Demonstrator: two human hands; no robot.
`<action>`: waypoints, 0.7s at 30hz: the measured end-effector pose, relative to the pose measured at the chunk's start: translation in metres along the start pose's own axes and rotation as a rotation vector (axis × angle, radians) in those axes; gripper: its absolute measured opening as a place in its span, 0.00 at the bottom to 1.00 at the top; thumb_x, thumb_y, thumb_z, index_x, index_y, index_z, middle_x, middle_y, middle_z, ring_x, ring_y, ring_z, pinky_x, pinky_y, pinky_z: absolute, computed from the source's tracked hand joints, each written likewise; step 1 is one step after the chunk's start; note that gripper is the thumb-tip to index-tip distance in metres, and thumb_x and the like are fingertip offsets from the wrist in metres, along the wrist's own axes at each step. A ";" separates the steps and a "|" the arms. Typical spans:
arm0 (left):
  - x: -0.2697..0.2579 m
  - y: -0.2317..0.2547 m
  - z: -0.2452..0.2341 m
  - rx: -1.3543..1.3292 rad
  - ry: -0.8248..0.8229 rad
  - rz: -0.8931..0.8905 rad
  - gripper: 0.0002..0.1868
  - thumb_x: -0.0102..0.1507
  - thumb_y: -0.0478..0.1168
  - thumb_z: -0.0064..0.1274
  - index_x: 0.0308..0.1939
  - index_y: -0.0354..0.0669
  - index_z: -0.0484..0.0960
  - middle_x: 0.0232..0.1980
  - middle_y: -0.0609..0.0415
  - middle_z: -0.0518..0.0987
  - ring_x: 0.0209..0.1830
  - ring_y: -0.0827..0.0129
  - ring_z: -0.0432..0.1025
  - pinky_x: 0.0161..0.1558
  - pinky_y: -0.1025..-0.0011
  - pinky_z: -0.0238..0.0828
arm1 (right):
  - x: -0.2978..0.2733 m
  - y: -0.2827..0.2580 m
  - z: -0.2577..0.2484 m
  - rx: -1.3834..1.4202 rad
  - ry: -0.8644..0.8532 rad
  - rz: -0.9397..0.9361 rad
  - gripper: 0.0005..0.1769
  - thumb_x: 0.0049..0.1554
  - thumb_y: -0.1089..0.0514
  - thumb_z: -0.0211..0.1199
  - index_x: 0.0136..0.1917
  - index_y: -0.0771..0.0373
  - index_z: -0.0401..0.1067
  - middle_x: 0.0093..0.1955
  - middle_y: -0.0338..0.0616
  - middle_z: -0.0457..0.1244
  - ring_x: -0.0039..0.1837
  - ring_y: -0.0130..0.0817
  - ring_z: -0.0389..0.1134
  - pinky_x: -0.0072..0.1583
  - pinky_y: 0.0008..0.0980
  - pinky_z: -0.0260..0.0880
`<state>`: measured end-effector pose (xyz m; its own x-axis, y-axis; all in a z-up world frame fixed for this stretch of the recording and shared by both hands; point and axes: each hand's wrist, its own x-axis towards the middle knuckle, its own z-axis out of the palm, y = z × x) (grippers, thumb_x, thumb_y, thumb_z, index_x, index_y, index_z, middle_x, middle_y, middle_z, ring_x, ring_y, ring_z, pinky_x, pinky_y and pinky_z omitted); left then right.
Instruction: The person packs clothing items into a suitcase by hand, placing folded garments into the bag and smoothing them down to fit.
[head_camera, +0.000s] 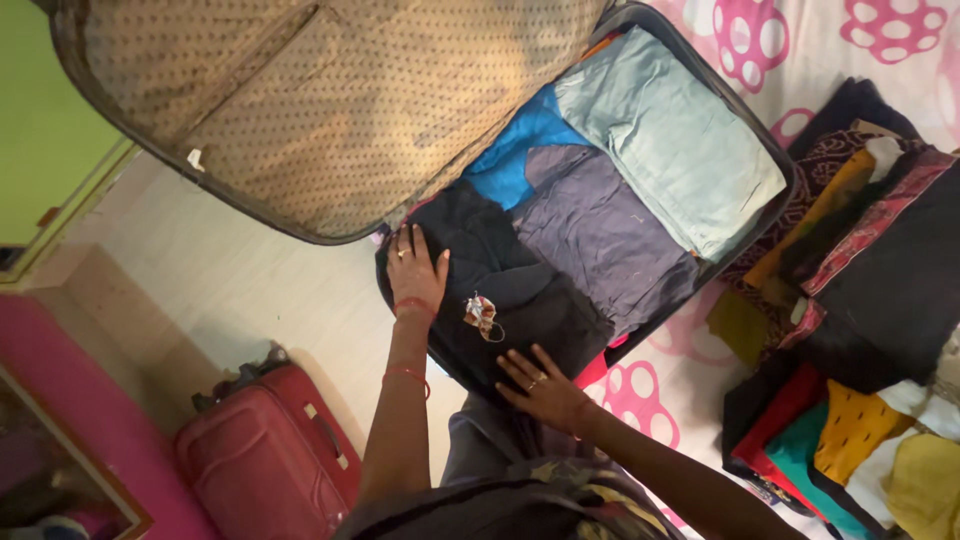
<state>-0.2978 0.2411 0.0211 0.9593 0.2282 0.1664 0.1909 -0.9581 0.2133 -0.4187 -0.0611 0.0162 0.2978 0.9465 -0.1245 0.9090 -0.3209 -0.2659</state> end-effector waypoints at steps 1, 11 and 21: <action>0.002 0.001 0.004 -0.002 -0.023 -0.015 0.38 0.67 0.58 0.54 0.72 0.36 0.66 0.73 0.39 0.65 0.72 0.41 0.59 0.69 0.47 0.60 | -0.003 0.003 -0.001 0.027 0.030 0.051 0.36 0.56 0.55 0.55 0.78 0.51 0.57 0.83 0.57 0.44 0.83 0.57 0.42 0.75 0.69 0.37; -0.025 -0.013 0.058 -0.058 -0.198 -0.099 0.41 0.70 0.64 0.42 0.78 0.42 0.62 0.77 0.37 0.62 0.72 0.39 0.60 0.66 0.43 0.60 | -0.012 0.021 -0.004 0.181 0.058 0.215 0.48 0.53 0.28 0.60 0.80 0.45 0.53 0.83 0.57 0.40 0.82 0.63 0.37 0.73 0.75 0.34; 0.033 0.006 0.037 -0.017 -0.511 -0.349 0.40 0.70 0.69 0.36 0.76 0.48 0.65 0.76 0.39 0.67 0.72 0.40 0.63 0.69 0.42 0.58 | -0.014 0.032 -0.007 0.278 0.022 0.172 0.47 0.55 0.31 0.60 0.81 0.48 0.52 0.84 0.58 0.39 0.83 0.62 0.37 0.75 0.71 0.32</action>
<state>-0.2575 0.2362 -0.0075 0.8203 0.4115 -0.3973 0.5117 -0.8382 0.1883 -0.3919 -0.0843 0.0166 0.4491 0.8772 -0.1701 0.7313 -0.4702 -0.4940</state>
